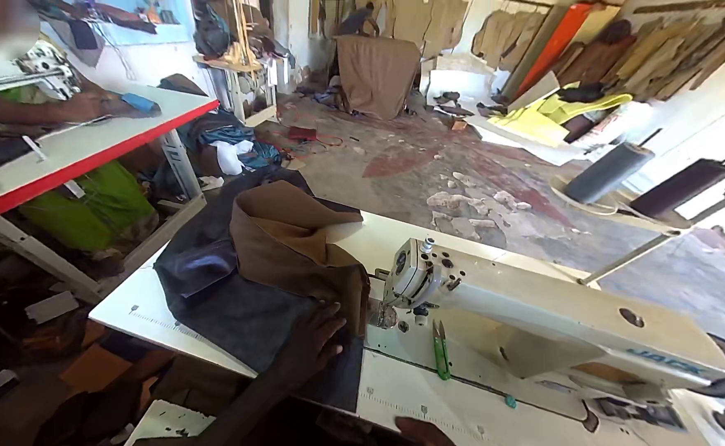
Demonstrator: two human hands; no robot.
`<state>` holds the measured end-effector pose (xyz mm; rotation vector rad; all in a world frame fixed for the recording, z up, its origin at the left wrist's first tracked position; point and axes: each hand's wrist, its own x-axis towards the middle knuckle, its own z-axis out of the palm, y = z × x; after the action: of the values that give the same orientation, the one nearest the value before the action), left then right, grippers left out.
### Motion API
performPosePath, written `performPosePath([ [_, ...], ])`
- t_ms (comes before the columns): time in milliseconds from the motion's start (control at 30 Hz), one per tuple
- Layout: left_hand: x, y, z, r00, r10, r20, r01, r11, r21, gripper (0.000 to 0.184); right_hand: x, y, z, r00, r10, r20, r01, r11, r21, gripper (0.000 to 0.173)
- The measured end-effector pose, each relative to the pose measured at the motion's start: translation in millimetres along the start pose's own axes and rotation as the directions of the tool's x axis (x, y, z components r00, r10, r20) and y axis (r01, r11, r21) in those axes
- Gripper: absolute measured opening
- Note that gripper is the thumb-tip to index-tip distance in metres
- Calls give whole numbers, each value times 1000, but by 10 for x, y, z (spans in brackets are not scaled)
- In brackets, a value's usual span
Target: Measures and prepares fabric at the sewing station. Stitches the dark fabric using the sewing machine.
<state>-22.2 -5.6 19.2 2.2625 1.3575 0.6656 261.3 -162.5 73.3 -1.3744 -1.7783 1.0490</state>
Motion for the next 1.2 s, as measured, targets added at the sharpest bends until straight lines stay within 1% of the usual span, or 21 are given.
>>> performPosePath([
  [67, -49, -29, 59, 998, -29, 49, 23, 992, 127, 53, 358, 60, 262, 994, -100, -38, 98, 994, -38, 38],
  [133, -207, -10, 59, 996, -27, 85, 12, 985, 171, 54, 717, 73, 505, 984, -139, -112, 127, 987, -101, 40],
  [233, -574, -36, -16, 996, 5, 92, -19, 988, 156, 51, 1079, 139, 768, 981, -113, -157, 65, 956, -286, 40],
  [333, -775, 0, -263, 993, -34, 109, 27, 997, 66, 47, 1114, 202, 918, 973, -167, -162, 83, 899, -430, 27],
  [433, -639, 133, -514, 990, -134, 32, 136, 988, -74, 41, 901, 140, 962, 979, -159, -126, 99, 917, -388, 24],
  [500, -433, 84, -603, 976, -214, -27, 212, 975, -64, 35, 820, 117, 993, 969, -187, -159, 134, 946, -295, 23],
  [567, -299, -80, -625, 949, -307, -77, 299, 949, -103, 33, 833, 84, 1039, 950, -242, -198, 187, 948, -258, 32],
  [633, -288, -236, -573, 878, -425, -221, 358, 889, -287, 40, 966, 30, 1083, 940, -295, -172, 223, 911, -348, 55],
  [667, -304, -298, -541, 818, -486, -308, 343, 842, -417, 45, 1063, 15, 1118, 944, -297, -141, 218, 886, -409, 65],
  [700, -325, -339, -523, 744, -555, -371, 309, 779, -546, 51, 1163, 26, 1163, 952, -282, -115, 199, 863, -465, 69],
  [733, -336, -343, -532, 661, -633, -403, 257, 695, -671, 55, 1257, 42, 1198, 959, -266, -99, 184, 848, -496, 64],
  [767, -327, -333, -557, 580, -700, -416, 196, 616, -763, 58, 1347, 41, 1205, 958, -268, -98, 181, 837, -517, 52],
  [833, -288, -317, -627, 477, -789, -387, 96, 485, -869, 64, 1480, -50, 1146, 960, -260, -101, 174, 843, -509, 28],
  [867, -261, -318, -678, 451, -824, -343, 66, 414, -908, 65, 1505, -106, 1107, 963, -253, -94, 180, 861, -475, 23],
  [967, -102, -405, -920, 412, -893, -179, 25, 208, -978, 63, 1438, -267, 1075, 946, -308, -101, 266, 916, -299, 24],
  [1033, -27, -474, -1034, 410, -906, -109, 62, 146, -987, 61, 1250, -385, 1123, 952, -306, -30, 295, 935, -196, 27],
  [1067, -8, -495, -1032, 400, -909, -119, 79, 164, -983, 61, 1131, -430, 1147, 960, -278, 26, 278, 946, -167, 28],
  [1100, -7, -476, -1000, 383, -904, -191, 89, 242, -966, 62, 1015, -444, 1169, 967, -245, 73, 254, 955, -152, 28],
  [1133, -38, -423, -950, 381, -866, -323, 84, 380, -921, 65, 912, -433, 1178, 971, -210, 118, 226, 964, -143, 27],
  [1167, -106, -358, -880, 403, -778, -483, 77, 554, -829, 74, 820, -393, 1167, 971, -180, 160, 201, 971, -126, 27],
  [1200, -212, -299, -798, 461, -635, -620, 75, 724, -686, 81, 724, -321, 1144, 968, -161, 195, 182, 979, -94, 27],
])
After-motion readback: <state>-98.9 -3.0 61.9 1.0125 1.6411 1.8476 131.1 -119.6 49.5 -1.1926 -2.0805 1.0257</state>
